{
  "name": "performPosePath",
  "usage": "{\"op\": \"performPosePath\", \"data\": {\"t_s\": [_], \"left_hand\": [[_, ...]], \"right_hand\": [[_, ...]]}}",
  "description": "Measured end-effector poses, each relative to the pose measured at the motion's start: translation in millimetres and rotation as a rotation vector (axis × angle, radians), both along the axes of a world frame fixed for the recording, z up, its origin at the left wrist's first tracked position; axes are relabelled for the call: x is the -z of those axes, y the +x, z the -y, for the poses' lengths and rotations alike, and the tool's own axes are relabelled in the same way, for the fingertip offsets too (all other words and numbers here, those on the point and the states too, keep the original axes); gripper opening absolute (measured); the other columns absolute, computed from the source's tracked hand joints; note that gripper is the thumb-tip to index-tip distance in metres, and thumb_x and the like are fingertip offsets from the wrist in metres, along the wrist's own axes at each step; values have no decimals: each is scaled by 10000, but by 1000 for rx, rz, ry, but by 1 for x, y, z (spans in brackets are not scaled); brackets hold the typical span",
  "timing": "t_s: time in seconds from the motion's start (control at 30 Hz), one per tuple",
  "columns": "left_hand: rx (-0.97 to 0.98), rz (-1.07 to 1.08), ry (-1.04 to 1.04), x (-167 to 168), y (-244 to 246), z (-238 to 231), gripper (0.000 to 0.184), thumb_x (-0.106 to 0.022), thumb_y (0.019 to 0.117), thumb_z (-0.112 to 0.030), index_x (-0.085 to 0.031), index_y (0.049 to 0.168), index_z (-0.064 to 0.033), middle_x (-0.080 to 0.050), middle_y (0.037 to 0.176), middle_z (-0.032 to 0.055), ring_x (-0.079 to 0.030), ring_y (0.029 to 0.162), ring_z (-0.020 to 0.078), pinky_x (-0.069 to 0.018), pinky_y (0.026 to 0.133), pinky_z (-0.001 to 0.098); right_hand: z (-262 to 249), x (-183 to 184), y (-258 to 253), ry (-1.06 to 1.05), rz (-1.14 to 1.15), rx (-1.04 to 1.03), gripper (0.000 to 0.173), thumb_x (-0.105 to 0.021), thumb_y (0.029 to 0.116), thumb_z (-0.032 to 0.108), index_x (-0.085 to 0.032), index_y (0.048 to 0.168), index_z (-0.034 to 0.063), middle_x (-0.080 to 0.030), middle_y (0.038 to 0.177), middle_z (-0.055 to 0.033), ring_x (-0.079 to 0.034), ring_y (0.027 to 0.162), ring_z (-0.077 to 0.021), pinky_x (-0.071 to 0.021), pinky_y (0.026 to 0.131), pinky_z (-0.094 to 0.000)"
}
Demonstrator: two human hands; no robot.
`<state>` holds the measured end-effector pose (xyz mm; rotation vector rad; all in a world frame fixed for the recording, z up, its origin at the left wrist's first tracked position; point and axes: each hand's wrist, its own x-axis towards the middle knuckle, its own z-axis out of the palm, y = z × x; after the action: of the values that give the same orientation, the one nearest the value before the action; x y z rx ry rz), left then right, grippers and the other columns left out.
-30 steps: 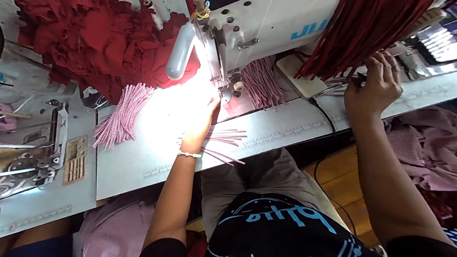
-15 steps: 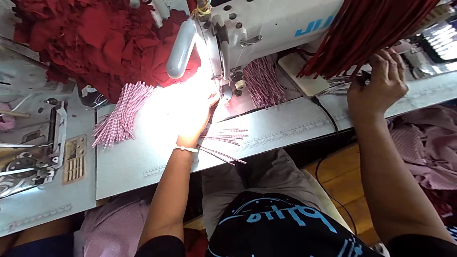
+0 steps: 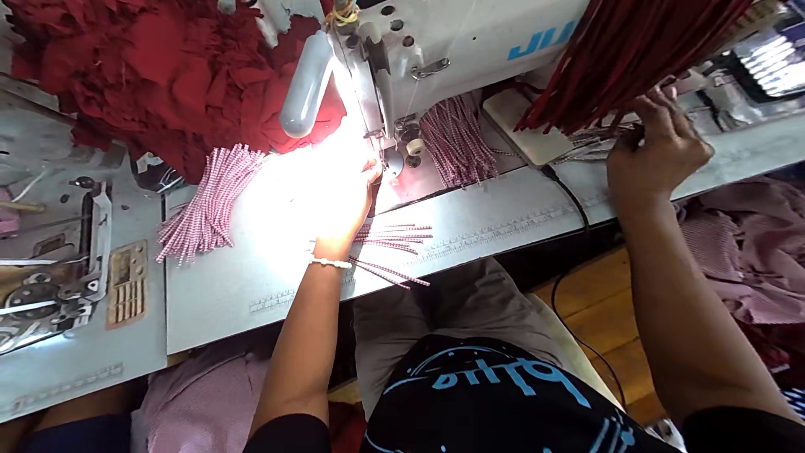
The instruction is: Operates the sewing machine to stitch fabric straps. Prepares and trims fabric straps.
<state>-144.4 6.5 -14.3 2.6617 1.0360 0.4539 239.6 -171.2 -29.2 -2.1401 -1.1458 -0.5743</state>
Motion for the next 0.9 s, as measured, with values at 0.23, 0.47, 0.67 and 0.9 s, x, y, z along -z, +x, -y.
{"op": "performPosePath", "data": {"t_s": [0.23, 0.47, 0.67, 0.9], "left_hand": [[56, 16, -150, -20, 4, 7, 329, -568, 1033, -110, -669, 1344, -73, -601, 1435, 132, -629, 1232, 323, -494, 1024, 520], [175, 242, -161, -3, -24, 53, 160, -689, 943, -56, -786, 1070, -68, -726, 1163, 94, -726, 990, 168, -605, 855, 327], [-86, 262, -107, -5, -21, 39, 220, -642, 993, -71, -761, 1178, -62, -735, 1147, 138, -715, 1031, 270, -563, 929, 449], [1, 156, -157, -17, -71, 53, 725, -862, 757, -445, -674, 1353, -78, -668, 1332, 169, -648, 1185, 345, -497, 983, 562]], "right_hand": [[-1, 0, 3, 20, 34, -31, 379, -490, 989, 0, -636, 1339, 10, -607, 1436, -212, -523, 1401, -394, -402, 1172, -493], [0, -1, 2, 18, -23, -41, 398, -457, 1011, 13, -624, 1372, 5, -581, 1466, -212, -476, 1442, -386, -357, 1210, -472], [20, -18, -86, 352, -378, -274, 364, -361, 1104, 118, -538, 1349, -85, -643, 1307, -184, -697, 1013, -158, -595, 808, -311], [25, -13, -229, -195, -399, -863, 352, -687, 969, 296, -717, 1211, 43, -715, 1015, -140, -696, 766, -219, -583, 623, -355]]}}
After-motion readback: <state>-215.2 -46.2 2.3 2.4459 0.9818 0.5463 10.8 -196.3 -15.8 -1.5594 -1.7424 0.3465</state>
